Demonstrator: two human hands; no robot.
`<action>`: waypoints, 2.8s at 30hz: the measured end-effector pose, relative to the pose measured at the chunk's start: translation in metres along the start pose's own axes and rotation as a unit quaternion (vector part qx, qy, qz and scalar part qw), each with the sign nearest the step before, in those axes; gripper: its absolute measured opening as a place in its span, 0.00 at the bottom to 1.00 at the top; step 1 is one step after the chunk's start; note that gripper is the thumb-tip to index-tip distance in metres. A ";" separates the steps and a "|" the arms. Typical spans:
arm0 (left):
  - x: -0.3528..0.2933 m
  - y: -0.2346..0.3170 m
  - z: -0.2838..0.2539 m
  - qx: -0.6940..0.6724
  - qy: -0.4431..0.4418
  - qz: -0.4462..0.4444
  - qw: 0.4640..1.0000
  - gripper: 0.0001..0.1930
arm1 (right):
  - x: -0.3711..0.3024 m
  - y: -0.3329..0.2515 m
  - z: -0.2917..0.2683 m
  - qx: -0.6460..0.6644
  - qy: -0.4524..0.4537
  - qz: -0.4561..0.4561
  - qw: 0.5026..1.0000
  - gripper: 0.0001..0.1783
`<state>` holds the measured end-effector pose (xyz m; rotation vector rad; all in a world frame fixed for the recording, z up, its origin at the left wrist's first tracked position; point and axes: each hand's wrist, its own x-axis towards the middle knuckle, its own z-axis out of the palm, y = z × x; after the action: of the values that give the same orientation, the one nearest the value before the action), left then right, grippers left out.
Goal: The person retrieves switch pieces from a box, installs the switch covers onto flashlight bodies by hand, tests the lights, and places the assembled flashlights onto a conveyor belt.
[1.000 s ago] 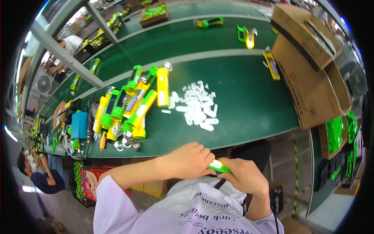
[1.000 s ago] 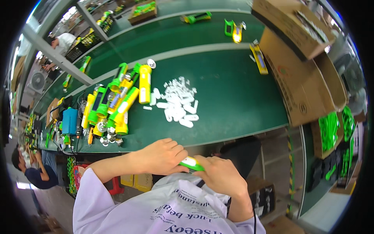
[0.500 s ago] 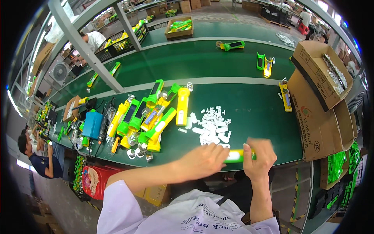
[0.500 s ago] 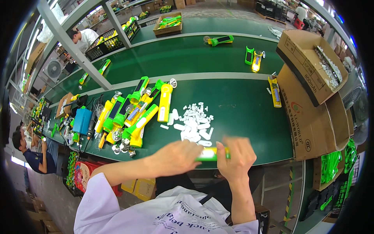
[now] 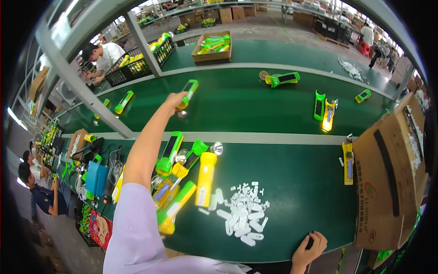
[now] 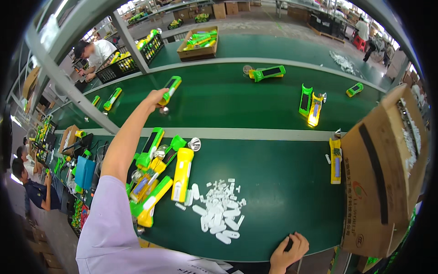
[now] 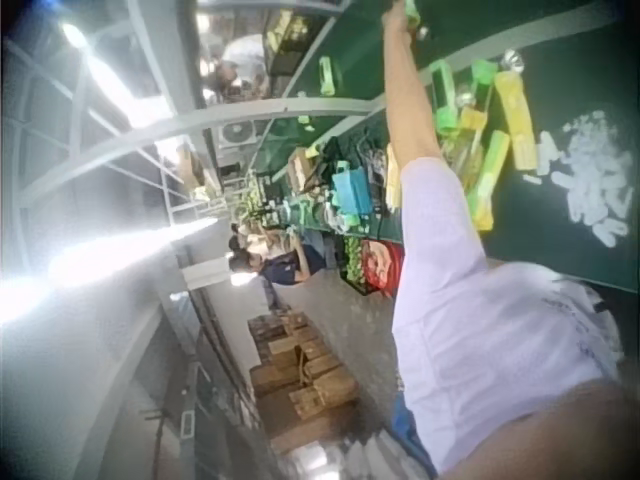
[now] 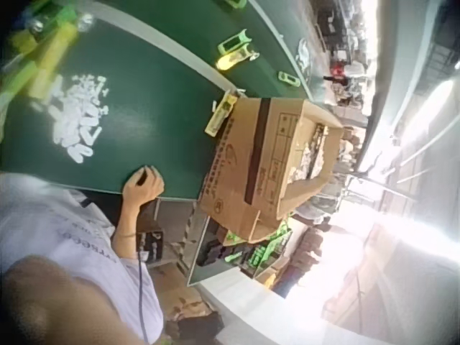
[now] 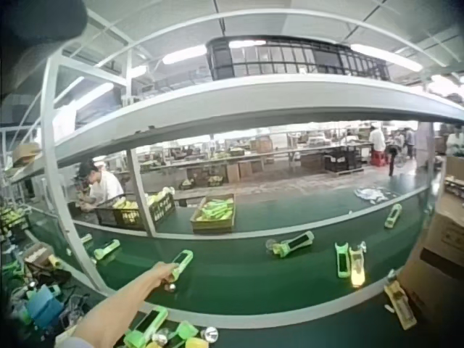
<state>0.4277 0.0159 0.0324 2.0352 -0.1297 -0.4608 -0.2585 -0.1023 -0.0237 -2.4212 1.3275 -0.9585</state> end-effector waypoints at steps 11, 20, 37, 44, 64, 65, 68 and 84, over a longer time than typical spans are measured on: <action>0.169 0.023 -0.036 0.342 0.299 0.136 0.880 0.42 | 0.030 -0.014 -0.002 -0.010 -0.028 -0.008 1.000 0.06; 0.058 0.192 0.314 0.429 -0.016 0.443 0.787 0.55 | 0.029 -0.005 -0.006 0.001 -0.037 0.004 0.999 0.06; -0.209 0.157 0.261 0.339 -0.260 0.601 0.675 0.23 | 0.013 0.010 -0.011 0.078 0.043 -0.041 0.995 0.07; -0.465 0.048 0.158 0.298 -0.442 0.726 0.435 0.26 | -0.046 -0.016 -0.044 0.669 -0.246 0.300 0.634 0.14; -0.526 0.000 0.086 0.428 -0.329 0.698 0.470 0.48 | -0.136 -0.098 -0.056 0.802 -0.344 0.341 0.350 0.39; -0.525 -0.002 0.086 0.392 -0.301 0.724 0.482 0.51 | -0.138 -0.093 -0.055 0.801 -0.342 0.333 0.362 0.35; -0.536 -0.075 0.083 0.243 -0.148 0.656 0.700 0.49 | -0.135 -0.101 -0.061 0.797 -0.288 0.374 0.376 0.26; -0.603 -0.124 0.116 -0.163 -0.339 0.050 0.925 0.30 | -0.129 -0.092 -0.078 0.710 -0.220 0.379 0.551 0.22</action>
<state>-0.1843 0.1509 0.0371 1.4657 -0.5365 -1.0356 -0.2950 0.0638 0.0232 -0.5802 0.6400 -0.5812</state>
